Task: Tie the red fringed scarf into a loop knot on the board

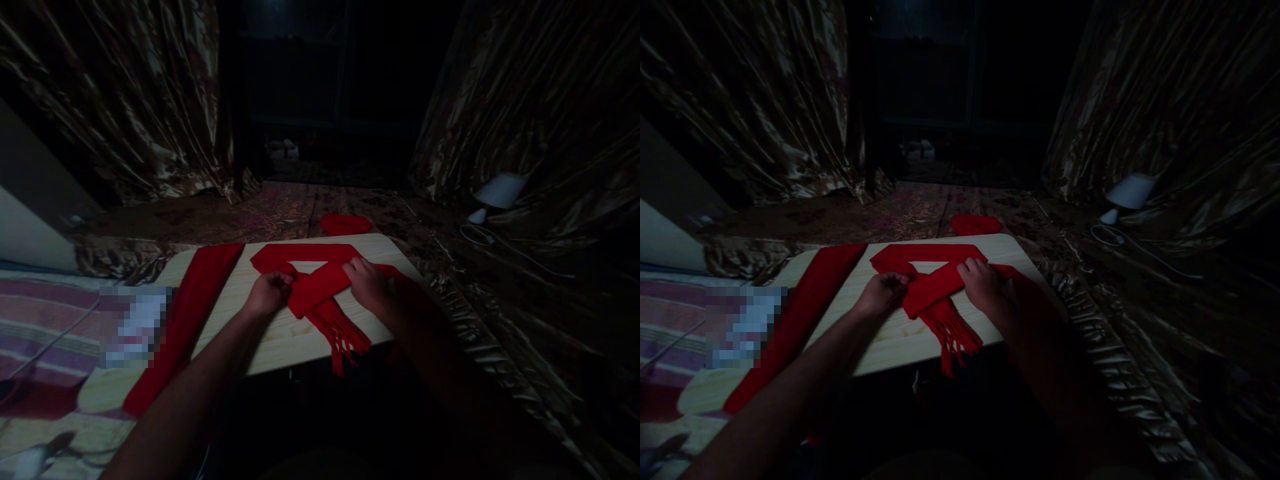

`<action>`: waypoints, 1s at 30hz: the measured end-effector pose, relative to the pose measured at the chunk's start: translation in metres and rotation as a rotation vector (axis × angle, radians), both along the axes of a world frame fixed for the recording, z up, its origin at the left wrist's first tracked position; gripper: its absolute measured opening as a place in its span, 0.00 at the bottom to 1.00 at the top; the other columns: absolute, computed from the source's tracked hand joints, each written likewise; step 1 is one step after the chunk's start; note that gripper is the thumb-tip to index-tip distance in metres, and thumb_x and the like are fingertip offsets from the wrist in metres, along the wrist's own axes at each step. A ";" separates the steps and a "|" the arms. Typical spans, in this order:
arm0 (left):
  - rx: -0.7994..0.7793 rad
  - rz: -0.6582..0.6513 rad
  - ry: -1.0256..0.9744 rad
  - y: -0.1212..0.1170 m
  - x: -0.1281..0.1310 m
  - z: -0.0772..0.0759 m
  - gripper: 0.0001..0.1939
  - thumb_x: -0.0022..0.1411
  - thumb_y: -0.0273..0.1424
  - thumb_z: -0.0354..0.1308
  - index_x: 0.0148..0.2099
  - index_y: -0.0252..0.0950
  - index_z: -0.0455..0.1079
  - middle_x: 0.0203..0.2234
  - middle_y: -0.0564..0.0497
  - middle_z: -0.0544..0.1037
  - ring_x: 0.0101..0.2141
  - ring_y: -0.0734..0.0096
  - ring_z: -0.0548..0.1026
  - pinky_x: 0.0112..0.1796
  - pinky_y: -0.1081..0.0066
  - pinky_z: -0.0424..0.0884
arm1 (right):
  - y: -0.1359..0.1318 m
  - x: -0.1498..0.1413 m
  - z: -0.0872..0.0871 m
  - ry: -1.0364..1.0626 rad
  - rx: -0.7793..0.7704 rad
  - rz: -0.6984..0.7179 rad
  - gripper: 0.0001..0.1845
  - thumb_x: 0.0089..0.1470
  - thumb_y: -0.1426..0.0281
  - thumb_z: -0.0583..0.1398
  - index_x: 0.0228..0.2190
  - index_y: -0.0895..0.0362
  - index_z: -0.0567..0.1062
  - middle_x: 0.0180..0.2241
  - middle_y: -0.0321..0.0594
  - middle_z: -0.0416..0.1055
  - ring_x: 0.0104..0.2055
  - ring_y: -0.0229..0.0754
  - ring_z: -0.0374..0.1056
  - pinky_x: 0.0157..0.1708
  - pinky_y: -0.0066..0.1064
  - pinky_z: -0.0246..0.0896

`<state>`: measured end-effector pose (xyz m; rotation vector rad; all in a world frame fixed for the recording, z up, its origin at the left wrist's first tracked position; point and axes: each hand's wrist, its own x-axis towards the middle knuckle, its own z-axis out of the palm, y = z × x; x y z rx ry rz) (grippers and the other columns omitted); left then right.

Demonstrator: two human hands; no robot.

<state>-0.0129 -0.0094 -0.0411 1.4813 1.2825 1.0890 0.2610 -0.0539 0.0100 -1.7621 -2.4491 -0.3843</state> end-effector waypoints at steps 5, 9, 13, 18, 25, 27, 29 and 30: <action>0.021 -0.027 0.144 0.000 0.003 0.000 0.14 0.43 0.34 0.64 0.34 0.33 0.76 0.27 0.48 0.80 0.25 0.69 0.72 0.29 0.70 0.67 | -0.014 0.003 0.002 -0.082 -0.217 0.131 0.19 0.58 0.81 0.52 0.48 0.57 0.73 0.46 0.48 0.71 0.46 0.47 0.67 0.44 0.35 0.60; -0.005 -0.034 0.164 0.001 0.002 0.002 0.14 0.42 0.33 0.64 0.35 0.34 0.76 0.26 0.49 0.79 0.24 0.70 0.72 0.28 0.71 0.66 | -0.024 0.003 0.010 -0.027 -0.137 0.113 0.21 0.56 0.83 0.53 0.48 0.56 0.73 0.47 0.47 0.70 0.47 0.45 0.67 0.44 0.34 0.59; -0.040 -0.067 0.133 0.003 -0.001 0.000 0.15 0.42 0.34 0.65 0.35 0.34 0.75 0.24 0.51 0.77 0.22 0.73 0.69 0.26 0.72 0.65 | -0.026 0.006 0.008 -0.022 -0.077 0.107 0.19 0.59 0.80 0.51 0.48 0.57 0.74 0.48 0.49 0.69 0.49 0.47 0.65 0.46 0.35 0.58; -0.062 -0.085 0.125 0.004 -0.002 0.001 0.16 0.40 0.35 0.66 0.34 0.33 0.75 0.22 0.52 0.76 0.21 0.75 0.67 0.25 0.73 0.63 | -0.025 0.018 -0.007 -0.077 -0.177 0.128 0.21 0.57 0.82 0.51 0.47 0.57 0.74 0.47 0.49 0.70 0.47 0.47 0.66 0.44 0.36 0.57; -0.063 -0.086 0.069 0.001 0.000 0.006 0.18 0.37 0.37 0.70 0.32 0.34 0.75 0.22 0.52 0.76 0.22 0.73 0.68 0.24 0.72 0.64 | -0.034 0.017 0.000 -0.020 -0.202 0.123 0.23 0.54 0.81 0.54 0.50 0.57 0.74 0.46 0.48 0.72 0.48 0.49 0.66 0.49 0.38 0.54; -0.069 -0.090 0.063 0.001 0.000 0.005 0.19 0.36 0.38 0.71 0.32 0.34 0.75 0.22 0.52 0.76 0.22 0.73 0.69 0.24 0.72 0.64 | -0.034 0.017 0.000 -0.027 -0.216 0.092 0.23 0.54 0.82 0.54 0.51 0.58 0.73 0.48 0.50 0.72 0.49 0.49 0.66 0.49 0.37 0.55; -0.066 -0.096 0.055 0.001 -0.001 0.004 0.20 0.36 0.38 0.72 0.32 0.34 0.75 0.22 0.52 0.77 0.22 0.73 0.69 0.25 0.72 0.65 | -0.031 0.019 -0.002 -0.028 -0.199 0.058 0.22 0.55 0.81 0.53 0.51 0.59 0.73 0.49 0.51 0.71 0.50 0.49 0.65 0.49 0.37 0.55; -0.063 -0.100 0.052 0.001 -0.001 0.004 0.20 0.37 0.38 0.71 0.33 0.34 0.75 0.23 0.52 0.77 0.22 0.73 0.69 0.25 0.72 0.65 | -0.030 0.021 -0.003 -0.028 -0.194 0.052 0.22 0.56 0.81 0.53 0.51 0.59 0.73 0.48 0.51 0.71 0.50 0.49 0.65 0.49 0.37 0.55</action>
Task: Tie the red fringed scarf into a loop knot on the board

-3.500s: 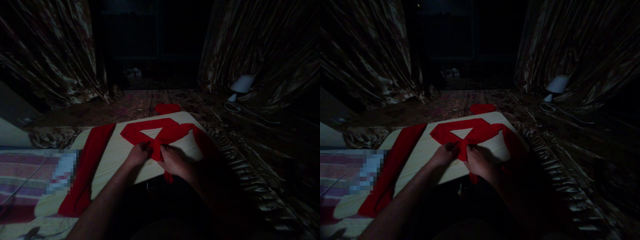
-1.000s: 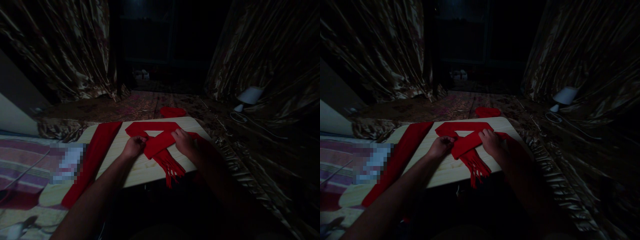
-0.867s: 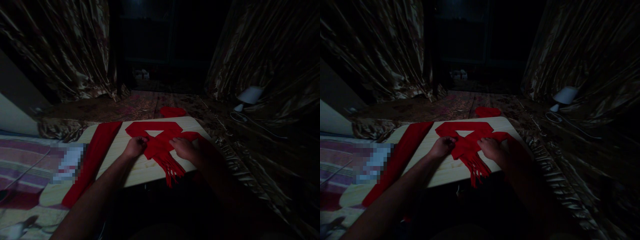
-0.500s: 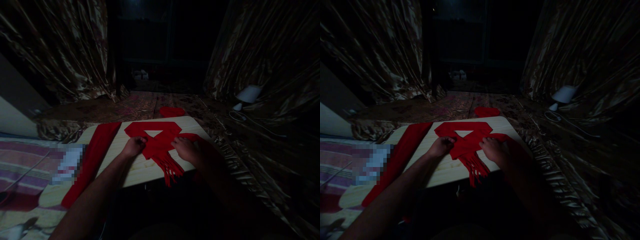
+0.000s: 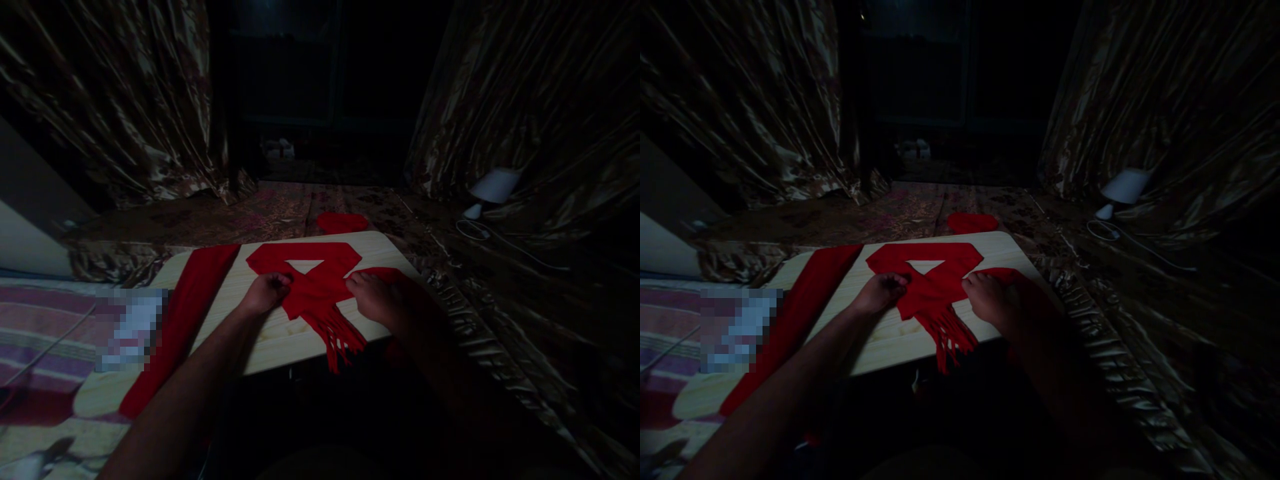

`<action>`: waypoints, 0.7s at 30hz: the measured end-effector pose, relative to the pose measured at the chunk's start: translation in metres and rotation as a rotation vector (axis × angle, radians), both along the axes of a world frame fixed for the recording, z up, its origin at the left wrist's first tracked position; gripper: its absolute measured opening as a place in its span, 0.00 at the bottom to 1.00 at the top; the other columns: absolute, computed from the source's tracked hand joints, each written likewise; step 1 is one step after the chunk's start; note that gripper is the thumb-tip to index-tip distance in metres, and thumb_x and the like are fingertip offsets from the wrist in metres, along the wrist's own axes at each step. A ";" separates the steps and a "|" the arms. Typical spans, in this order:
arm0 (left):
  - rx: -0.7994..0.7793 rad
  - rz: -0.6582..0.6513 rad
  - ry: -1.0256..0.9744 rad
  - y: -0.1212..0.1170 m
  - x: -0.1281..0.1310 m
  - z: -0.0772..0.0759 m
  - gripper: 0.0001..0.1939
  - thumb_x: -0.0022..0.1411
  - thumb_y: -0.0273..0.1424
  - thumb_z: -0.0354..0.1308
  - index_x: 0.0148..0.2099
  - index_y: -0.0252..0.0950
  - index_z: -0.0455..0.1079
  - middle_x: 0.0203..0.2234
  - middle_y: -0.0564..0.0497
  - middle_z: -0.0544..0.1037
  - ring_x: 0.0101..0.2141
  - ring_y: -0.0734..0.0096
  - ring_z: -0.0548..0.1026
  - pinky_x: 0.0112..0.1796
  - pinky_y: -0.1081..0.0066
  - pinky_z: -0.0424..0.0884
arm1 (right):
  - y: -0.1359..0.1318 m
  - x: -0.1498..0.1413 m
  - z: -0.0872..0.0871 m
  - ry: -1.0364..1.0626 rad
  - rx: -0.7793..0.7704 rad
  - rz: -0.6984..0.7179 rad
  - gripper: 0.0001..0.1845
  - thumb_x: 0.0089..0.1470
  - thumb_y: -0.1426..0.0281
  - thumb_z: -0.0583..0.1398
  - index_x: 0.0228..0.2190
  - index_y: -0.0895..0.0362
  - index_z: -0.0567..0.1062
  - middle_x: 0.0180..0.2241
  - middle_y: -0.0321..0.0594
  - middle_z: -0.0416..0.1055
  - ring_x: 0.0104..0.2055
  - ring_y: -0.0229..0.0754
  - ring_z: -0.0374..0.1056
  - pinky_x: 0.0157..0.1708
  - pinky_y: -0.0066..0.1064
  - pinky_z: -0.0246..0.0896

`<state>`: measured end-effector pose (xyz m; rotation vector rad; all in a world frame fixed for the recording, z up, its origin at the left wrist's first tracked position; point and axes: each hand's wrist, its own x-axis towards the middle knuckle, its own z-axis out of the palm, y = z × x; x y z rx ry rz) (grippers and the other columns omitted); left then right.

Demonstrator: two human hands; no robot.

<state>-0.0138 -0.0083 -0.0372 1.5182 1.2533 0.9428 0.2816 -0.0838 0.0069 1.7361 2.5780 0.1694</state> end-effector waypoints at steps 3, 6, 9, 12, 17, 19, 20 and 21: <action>0.001 -0.006 0.004 0.000 0.000 -0.001 0.20 0.37 0.38 0.71 0.33 0.34 0.75 0.23 0.52 0.76 0.22 0.74 0.69 0.25 0.73 0.65 | 0.004 0.006 -0.004 0.005 -0.001 0.024 0.24 0.57 0.81 0.52 0.53 0.58 0.72 0.47 0.49 0.72 0.50 0.48 0.65 0.48 0.36 0.56; 0.002 -0.009 0.023 0.000 -0.001 -0.001 0.19 0.38 0.38 0.71 0.34 0.34 0.75 0.22 0.53 0.76 0.22 0.74 0.68 0.24 0.73 0.64 | 0.005 0.009 -0.007 0.018 0.028 0.032 0.24 0.57 0.81 0.52 0.53 0.58 0.72 0.49 0.49 0.71 0.51 0.48 0.64 0.50 0.36 0.56; 0.008 -0.011 0.020 0.000 -0.001 -0.004 0.19 0.39 0.38 0.71 0.34 0.34 0.74 0.22 0.52 0.76 0.22 0.74 0.68 0.25 0.73 0.64 | 0.003 0.009 -0.006 0.004 0.010 0.022 0.23 0.58 0.80 0.52 0.54 0.59 0.72 0.48 0.50 0.72 0.51 0.48 0.65 0.50 0.36 0.56; 0.018 -0.009 0.021 0.001 -0.002 -0.007 0.19 0.40 0.39 0.70 0.35 0.34 0.75 0.23 0.52 0.76 0.22 0.73 0.69 0.25 0.72 0.65 | 0.001 0.005 0.001 -0.010 -0.023 0.020 0.24 0.55 0.80 0.55 0.54 0.59 0.72 0.48 0.50 0.73 0.50 0.49 0.66 0.49 0.37 0.56; 0.047 -0.012 0.009 0.002 -0.002 -0.008 0.20 0.41 0.39 0.70 0.35 0.34 0.75 0.27 0.50 0.78 0.26 0.71 0.72 0.29 0.71 0.67 | -0.005 -0.017 0.011 0.030 0.043 0.077 0.15 0.53 0.78 0.58 0.43 0.58 0.73 0.46 0.49 0.72 0.50 0.49 0.65 0.48 0.35 0.56; 0.053 -0.015 0.007 0.001 -0.002 -0.007 0.20 0.40 0.40 0.70 0.35 0.34 0.75 0.28 0.49 0.79 0.27 0.70 0.73 0.30 0.70 0.68 | -0.008 -0.026 0.010 0.071 0.010 0.083 0.09 0.56 0.75 0.58 0.40 0.57 0.73 0.44 0.46 0.73 0.47 0.47 0.67 0.45 0.34 0.57; 0.054 -0.016 0.011 0.001 -0.002 -0.006 0.20 0.40 0.40 0.70 0.35 0.34 0.75 0.29 0.49 0.79 0.27 0.70 0.73 0.30 0.70 0.68 | -0.010 -0.029 0.009 0.091 -0.026 0.074 0.07 0.57 0.73 0.58 0.39 0.56 0.72 0.42 0.44 0.74 0.45 0.46 0.68 0.43 0.33 0.58; 0.054 -0.016 0.016 0.000 -0.002 -0.006 0.20 0.40 0.40 0.70 0.35 0.35 0.75 0.29 0.49 0.79 0.27 0.70 0.73 0.30 0.70 0.68 | -0.012 -0.032 0.007 0.111 -0.060 0.058 0.06 0.58 0.71 0.58 0.39 0.55 0.72 0.41 0.43 0.75 0.43 0.45 0.69 0.41 0.32 0.58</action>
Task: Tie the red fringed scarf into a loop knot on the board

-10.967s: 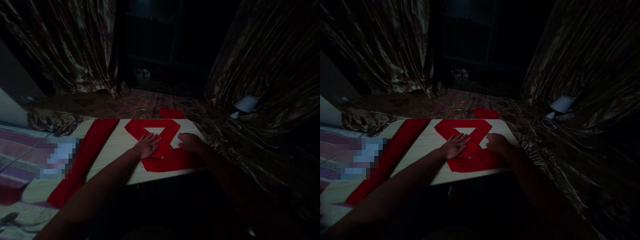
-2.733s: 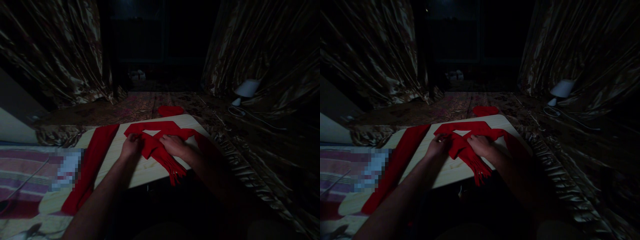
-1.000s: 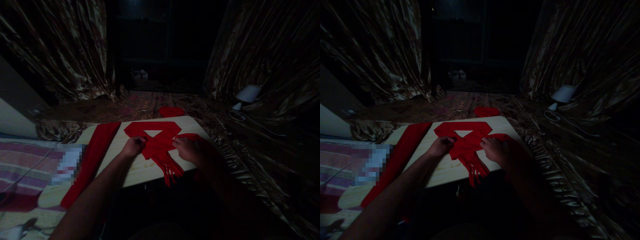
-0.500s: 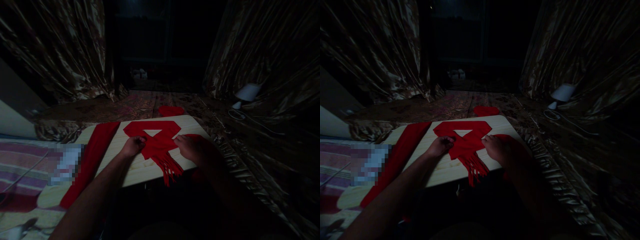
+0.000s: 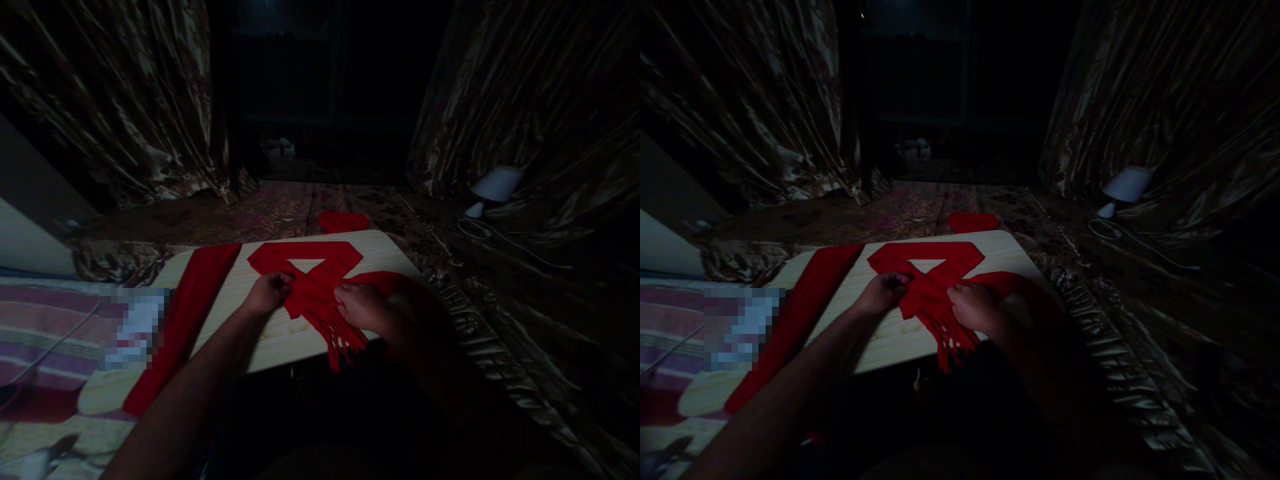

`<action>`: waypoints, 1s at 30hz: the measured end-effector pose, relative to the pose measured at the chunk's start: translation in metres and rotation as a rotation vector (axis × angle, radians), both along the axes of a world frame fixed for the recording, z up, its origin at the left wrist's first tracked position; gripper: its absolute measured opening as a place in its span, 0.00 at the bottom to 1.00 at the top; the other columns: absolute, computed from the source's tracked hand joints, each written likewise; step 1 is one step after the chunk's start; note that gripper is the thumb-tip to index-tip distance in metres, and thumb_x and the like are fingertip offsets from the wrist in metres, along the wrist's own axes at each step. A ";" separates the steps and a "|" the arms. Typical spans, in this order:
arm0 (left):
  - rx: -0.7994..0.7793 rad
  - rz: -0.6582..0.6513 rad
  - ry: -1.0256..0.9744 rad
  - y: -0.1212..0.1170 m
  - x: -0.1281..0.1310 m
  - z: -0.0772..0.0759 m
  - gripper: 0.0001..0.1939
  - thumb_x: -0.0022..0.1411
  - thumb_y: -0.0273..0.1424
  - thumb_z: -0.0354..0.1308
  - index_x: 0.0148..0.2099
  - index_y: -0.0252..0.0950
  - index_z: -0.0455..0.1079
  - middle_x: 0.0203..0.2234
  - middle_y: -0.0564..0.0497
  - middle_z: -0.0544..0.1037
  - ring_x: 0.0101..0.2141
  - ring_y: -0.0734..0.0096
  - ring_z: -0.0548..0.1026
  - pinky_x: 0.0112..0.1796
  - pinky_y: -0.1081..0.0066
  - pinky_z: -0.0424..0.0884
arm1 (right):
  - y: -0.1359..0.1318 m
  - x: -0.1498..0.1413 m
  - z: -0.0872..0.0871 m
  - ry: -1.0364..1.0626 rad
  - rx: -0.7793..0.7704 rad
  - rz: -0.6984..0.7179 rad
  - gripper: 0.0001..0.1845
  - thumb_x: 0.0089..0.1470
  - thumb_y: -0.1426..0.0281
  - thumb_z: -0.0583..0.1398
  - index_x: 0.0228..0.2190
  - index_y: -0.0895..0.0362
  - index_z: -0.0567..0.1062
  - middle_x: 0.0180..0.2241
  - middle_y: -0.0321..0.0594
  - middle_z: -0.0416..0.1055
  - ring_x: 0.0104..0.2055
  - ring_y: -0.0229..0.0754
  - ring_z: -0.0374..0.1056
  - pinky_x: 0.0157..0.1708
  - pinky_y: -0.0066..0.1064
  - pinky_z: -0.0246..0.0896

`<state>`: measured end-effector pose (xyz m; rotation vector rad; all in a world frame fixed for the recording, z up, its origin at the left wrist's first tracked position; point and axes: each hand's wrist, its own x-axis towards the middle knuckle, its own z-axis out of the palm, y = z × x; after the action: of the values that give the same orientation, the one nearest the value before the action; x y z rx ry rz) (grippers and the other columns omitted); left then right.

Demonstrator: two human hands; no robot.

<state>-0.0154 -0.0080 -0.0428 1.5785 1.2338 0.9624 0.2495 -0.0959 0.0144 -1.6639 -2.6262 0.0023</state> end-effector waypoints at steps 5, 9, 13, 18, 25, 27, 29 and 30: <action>0.001 0.006 0.023 -0.001 0.000 -0.001 0.19 0.41 0.39 0.69 0.35 0.34 0.76 0.29 0.49 0.79 0.27 0.70 0.72 0.30 0.70 0.67 | -0.013 -0.011 0.003 0.093 0.053 -0.010 0.08 0.58 0.74 0.56 0.40 0.55 0.72 0.41 0.42 0.74 0.43 0.43 0.69 0.40 0.31 0.57; 0.014 0.005 0.022 0.003 0.000 -0.007 0.19 0.43 0.39 0.69 0.37 0.34 0.76 0.29 0.50 0.79 0.27 0.70 0.72 0.30 0.70 0.67 | -0.025 -0.031 0.004 0.123 0.072 0.118 0.08 0.62 0.68 0.55 0.37 0.55 0.74 0.41 0.42 0.74 0.44 0.43 0.68 0.44 0.32 0.59; -0.001 -0.015 -0.055 0.005 -0.001 -0.008 0.22 0.43 0.40 0.70 0.40 0.34 0.75 0.32 0.48 0.80 0.31 0.67 0.75 0.34 0.68 0.71 | -0.027 -0.058 -0.010 0.038 0.059 0.127 0.14 0.61 0.60 0.59 0.41 0.57 0.76 0.42 0.46 0.75 0.46 0.48 0.70 0.45 0.36 0.62; 0.252 0.060 0.087 -0.020 -0.005 0.002 0.20 0.50 0.37 0.66 0.46 0.37 0.76 0.46 0.43 0.78 0.46 0.57 0.76 0.49 0.59 0.71 | -0.017 -0.074 -0.022 -0.030 0.038 0.048 0.12 0.60 0.74 0.55 0.40 0.61 0.78 0.40 0.51 0.76 0.44 0.50 0.73 0.42 0.36 0.66; 0.479 -0.129 0.285 -0.055 -0.006 0.002 0.21 0.51 0.39 0.69 0.48 0.39 0.78 0.52 0.40 0.75 0.53 0.53 0.73 0.55 0.56 0.68 | -0.009 -0.075 -0.015 0.001 -0.030 0.002 0.14 0.57 0.76 0.55 0.41 0.60 0.79 0.42 0.51 0.77 0.43 0.48 0.74 0.42 0.33 0.65; 0.440 -0.160 0.210 -0.054 -0.007 -0.001 0.23 0.51 0.39 0.70 0.49 0.39 0.78 0.54 0.39 0.74 0.54 0.54 0.73 0.55 0.56 0.68 | -0.006 -0.073 -0.012 0.054 -0.034 -0.023 0.13 0.59 0.73 0.55 0.41 0.58 0.79 0.42 0.49 0.77 0.42 0.46 0.74 0.42 0.33 0.64; 0.403 -0.189 0.142 -0.050 -0.010 -0.002 0.25 0.50 0.38 0.71 0.51 0.39 0.77 0.57 0.39 0.72 0.55 0.54 0.72 0.56 0.56 0.67 | -0.003 -0.072 -0.007 0.129 -0.023 -0.038 0.13 0.60 0.71 0.55 0.41 0.56 0.79 0.42 0.46 0.77 0.41 0.44 0.73 0.42 0.31 0.62; 0.385 -0.200 0.123 -0.049 -0.011 -0.003 0.26 0.50 0.38 0.71 0.52 0.39 0.77 0.58 0.39 0.72 0.56 0.54 0.72 0.57 0.56 0.67 | -0.002 -0.072 -0.004 0.170 -0.015 -0.037 0.13 0.60 0.71 0.55 0.41 0.56 0.79 0.41 0.45 0.78 0.41 0.43 0.73 0.42 0.30 0.61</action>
<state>-0.0263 -0.0568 -0.0456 2.0461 0.9857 1.0264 0.1779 -0.0976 0.0107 -1.6369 -2.4776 0.1552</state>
